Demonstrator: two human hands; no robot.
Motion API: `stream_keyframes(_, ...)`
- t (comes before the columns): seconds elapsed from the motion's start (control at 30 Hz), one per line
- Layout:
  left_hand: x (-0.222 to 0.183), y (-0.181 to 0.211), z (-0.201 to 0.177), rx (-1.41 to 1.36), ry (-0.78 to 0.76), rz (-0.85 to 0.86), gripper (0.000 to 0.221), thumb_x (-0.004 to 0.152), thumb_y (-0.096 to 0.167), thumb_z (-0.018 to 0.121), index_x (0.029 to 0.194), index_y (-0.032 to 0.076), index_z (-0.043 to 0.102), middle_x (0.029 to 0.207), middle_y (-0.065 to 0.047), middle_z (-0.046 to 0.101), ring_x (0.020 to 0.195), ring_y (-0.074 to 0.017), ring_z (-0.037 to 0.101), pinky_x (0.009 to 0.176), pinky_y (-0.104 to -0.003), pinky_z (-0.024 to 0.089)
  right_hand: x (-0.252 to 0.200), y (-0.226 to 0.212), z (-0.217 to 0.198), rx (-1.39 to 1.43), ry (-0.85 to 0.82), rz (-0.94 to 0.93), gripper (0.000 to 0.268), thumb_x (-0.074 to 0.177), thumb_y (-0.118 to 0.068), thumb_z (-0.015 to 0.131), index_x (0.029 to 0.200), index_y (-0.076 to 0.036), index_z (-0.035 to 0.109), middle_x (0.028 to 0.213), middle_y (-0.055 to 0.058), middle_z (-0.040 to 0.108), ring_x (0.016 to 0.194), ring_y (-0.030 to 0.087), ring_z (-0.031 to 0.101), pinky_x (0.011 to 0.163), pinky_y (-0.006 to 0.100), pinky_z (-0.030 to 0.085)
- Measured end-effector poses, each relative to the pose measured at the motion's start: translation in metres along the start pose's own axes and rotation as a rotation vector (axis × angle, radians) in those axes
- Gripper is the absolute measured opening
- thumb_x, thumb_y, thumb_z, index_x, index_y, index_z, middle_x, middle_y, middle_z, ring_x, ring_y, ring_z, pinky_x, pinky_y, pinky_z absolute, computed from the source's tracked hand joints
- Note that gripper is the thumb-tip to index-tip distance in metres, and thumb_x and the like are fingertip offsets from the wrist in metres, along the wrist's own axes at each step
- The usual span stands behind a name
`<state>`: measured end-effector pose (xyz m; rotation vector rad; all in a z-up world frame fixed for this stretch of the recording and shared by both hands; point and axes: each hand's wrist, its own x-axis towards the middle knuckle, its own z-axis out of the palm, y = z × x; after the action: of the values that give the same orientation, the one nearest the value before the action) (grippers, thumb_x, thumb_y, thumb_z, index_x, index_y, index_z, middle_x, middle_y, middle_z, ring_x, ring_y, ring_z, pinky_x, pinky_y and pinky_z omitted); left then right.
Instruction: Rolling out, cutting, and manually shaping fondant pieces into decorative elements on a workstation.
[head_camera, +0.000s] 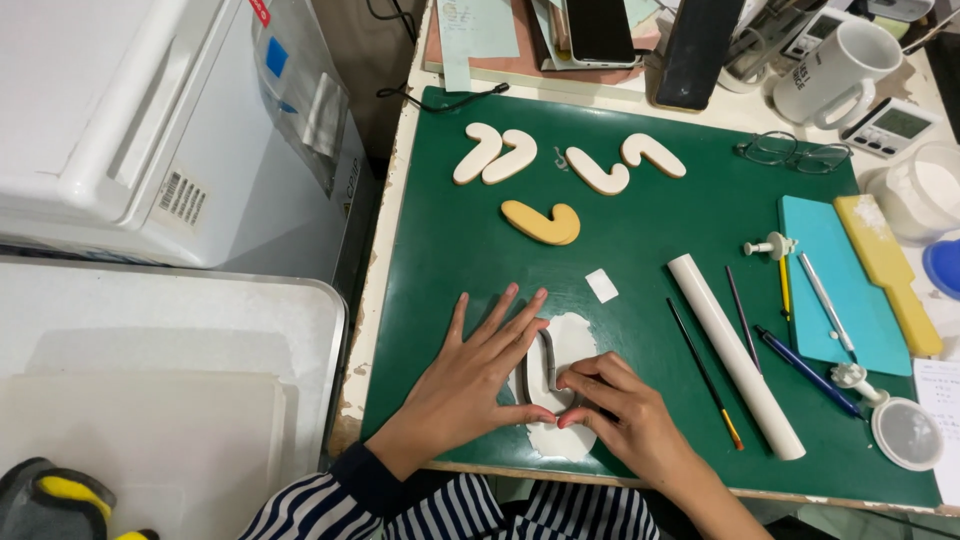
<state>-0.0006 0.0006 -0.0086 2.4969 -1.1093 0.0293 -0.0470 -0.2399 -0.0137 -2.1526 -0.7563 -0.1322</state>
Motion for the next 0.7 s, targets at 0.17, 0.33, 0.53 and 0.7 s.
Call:
stream_keyframes(0.17, -0.0002, 0.002, -0.0045, -0.026, -0.002, 0.017, 0.102, 0.09, 0.072, 0.058, 0.162, 0.007, 0.026, 0.174, -0.006, 0.006, 0.159, -0.0308, 0.007, 0.119, -0.069, 0.007, -0.0021, 0.0046, 0.0023, -0.031, 0.013, -0.05, 0.033, 0.091, -0.024, 0.073, 0.114, -0.002, 0.07, 0.108, 0.011, 0.067, 0.092, 0.024, 0.06, 0.082, 0.037, 0.052)
stream_keyframes(0.33, -0.0009, 0.0018, 0.0001, 0.044, 0.005, 0.015, 0.103, 0.091, 0.076, 0.053, 0.163, 0.008, 0.024, 0.174, -0.006, 0.006, 0.159, -0.0311, 0.009, 0.119, -0.067, 0.009, -0.0036, 0.0029, 0.0028, -0.035, 0.008, -0.023, 0.036, 0.091, -0.026, 0.072, 0.118, -0.003, 0.07, 0.11, 0.01, 0.068, 0.094, 0.024, 0.061, 0.082, 0.038, 0.053)
stream_keyframes(0.53, -0.0004, 0.0015, -0.0014, 0.035, 0.002, 0.015, 0.103, 0.091, 0.075, 0.054, 0.163, 0.008, 0.025, 0.174, -0.006, 0.007, 0.159, -0.0313, 0.01, 0.118, -0.068, 0.01, -0.0011, 0.0018, 0.0022, -0.02, 0.01, -0.038, 0.034, 0.091, -0.025, 0.072, 0.117, -0.001, 0.07, 0.109, 0.012, 0.067, 0.093, 0.025, 0.061, 0.081, 0.038, 0.052)
stream_keyframes(0.7, -0.0011, 0.0017, -0.0002, 0.029, 0.006, 0.025, 0.102, 0.09, 0.073, 0.057, 0.161, 0.006, 0.027, 0.174, -0.007, 0.007, 0.159, -0.0316, 0.01, 0.119, -0.068, 0.009, -0.0014, -0.0012, 0.0009, -0.01, -0.001, -0.037, 0.034, 0.093, -0.024, 0.07, 0.118, -0.001, 0.069, 0.109, 0.012, 0.066, 0.093, 0.025, 0.059, 0.082, 0.037, 0.052)
